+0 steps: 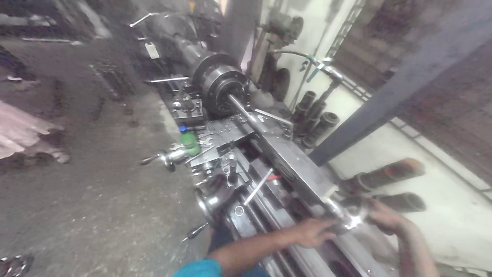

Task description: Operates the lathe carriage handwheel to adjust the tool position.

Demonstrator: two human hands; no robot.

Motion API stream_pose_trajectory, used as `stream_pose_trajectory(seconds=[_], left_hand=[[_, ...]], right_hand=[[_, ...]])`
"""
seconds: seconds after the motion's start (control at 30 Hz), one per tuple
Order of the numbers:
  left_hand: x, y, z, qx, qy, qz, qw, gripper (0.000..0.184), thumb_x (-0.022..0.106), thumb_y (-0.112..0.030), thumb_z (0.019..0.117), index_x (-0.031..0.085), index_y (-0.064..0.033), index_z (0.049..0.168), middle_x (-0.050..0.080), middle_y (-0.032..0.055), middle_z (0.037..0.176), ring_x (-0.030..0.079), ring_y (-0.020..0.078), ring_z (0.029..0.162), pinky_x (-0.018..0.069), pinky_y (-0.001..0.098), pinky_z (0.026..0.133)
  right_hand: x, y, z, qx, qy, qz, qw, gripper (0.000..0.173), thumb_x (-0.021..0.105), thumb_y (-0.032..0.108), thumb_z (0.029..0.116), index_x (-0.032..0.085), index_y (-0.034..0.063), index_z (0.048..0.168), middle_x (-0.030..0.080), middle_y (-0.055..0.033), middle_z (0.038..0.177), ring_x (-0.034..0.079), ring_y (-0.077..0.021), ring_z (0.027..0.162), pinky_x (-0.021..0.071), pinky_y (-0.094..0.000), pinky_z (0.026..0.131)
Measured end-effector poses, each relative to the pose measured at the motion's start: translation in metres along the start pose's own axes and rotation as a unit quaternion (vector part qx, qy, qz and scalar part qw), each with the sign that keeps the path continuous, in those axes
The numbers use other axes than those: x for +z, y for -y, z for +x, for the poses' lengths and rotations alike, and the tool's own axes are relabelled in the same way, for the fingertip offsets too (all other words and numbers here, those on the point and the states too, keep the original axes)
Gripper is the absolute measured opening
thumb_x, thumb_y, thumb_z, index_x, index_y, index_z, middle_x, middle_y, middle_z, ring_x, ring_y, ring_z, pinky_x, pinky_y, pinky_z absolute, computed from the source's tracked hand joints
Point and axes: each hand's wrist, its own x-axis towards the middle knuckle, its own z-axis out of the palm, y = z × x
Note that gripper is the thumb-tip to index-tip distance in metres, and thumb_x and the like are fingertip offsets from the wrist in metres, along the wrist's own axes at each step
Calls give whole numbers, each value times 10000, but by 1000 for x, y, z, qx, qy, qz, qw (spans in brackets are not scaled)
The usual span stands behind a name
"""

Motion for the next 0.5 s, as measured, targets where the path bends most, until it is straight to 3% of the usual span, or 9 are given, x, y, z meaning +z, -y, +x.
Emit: stream_pose_trajectory(seconds=[0.13, 0.23, 0.27, 0.3, 0.33, 0.37, 0.4, 0.47, 0.5], left_hand=[[0, -19, 8, -41, -10, 5, 999, 496, 487, -241, 1089, 428, -60, 1547, 698, 228, 1195, 704, 351, 1066, 537, 541, 1000], [-1, -35, 12, -67, -26, 7, 997, 480, 481, -244, 1091, 450, -59, 1532, 720, 227, 1088, 720, 353, 967, 557, 543, 940], [0, -39, 13, -76, -28, 9, 997, 480, 474, -254, 1094, 450, -59, 1532, 719, 228, 1091, 718, 358, 977, 553, 546, 945], [0, -41, 14, -85, -28, 13, 996, 483, 468, -267, 1096, 449, -68, 1535, 721, 221, 1103, 717, 355, 993, 552, 545, 954], [1, -44, 15, -90, -32, 15, 995, 478, 468, -267, 1095, 454, -75, 1533, 723, 215, 1097, 719, 349, 990, 555, 544, 948], [1, -46, 15, -95, -37, 16, 995, 469, 467, -262, 1094, 464, -84, 1527, 726, 204, 1075, 721, 338, 968, 564, 537, 930], [1, -49, 16, -97, -42, 16, 994, 462, 467, -255, 1092, 473, -85, 1521, 727, 201, 1048, 722, 333, 940, 571, 532, 908], [0, -56, 19, -107, -50, 16, 993, 454, 466, -275, 1094, 491, -92, 1509, 726, 201, 1020, 720, 335, 914, 572, 534, 883], [-2, -61, 22, -118, -54, 17, 991, 453, 472, -294, 1092, 504, -100, 1501, 728, 201, 1037, 721, 340, 936, 570, 541, 894]], right_hand=[[5, -13, 19, 18, -36, -69, 997, 466, 765, 47, 827, 617, 63, 1269, 688, -111, 956, 631, -218, 768, 525, -443, 709], [17, -32, 33, -10, -171, -192, 966, 554, 815, 306, 747, 674, -22, 1170, 693, -303, 1041, 680, -481, 943, 523, -696, 762], [19, -29, 32, 44, -182, -216, 958, 608, 775, 349, 816, 627, -18, 1278, 654, -341, 1183, 636, -535, 1094, 482, -731, 854], [23, -29, 32, 91, -189, -232, 950, 642, 695, 386, 902, 533, 25, 1408, 617, -321, 1298, 591, -527, 1208, 455, -720, 938], [36, -41, 35, 89, -253, -252, 930, 627, 629, 408, 944, 474, 58, 1441, 647, -287, 1265, 624, -509, 1174, 487, -701, 919], [60, -75, 56, 3, -438, -272, 857, 577, 647, 416, 837, 583, 46, 1275, 723, -253, 954, 710, -492, 857, 530, -686, 665], [74, -83, 62, -22, -514, -273, 813, 576, 647, 406, 842, 583, 32, 1275, 721, -230, 886, 713, -473, 779, 530, -662, 613], [92, -47, 27, 9, -497, -280, 821, 626, 600, 394, 948, 516, -7, 1421, 723, -215, 1141, 711, -421, 1050, 546, -594, 879], [102, -42, 15, -43, -519, -291, 803, 629, 551, 405, 971, 529, -49, 1405, 695, -234, 1211, 672, -417, 1135, 489, -582, 998]])
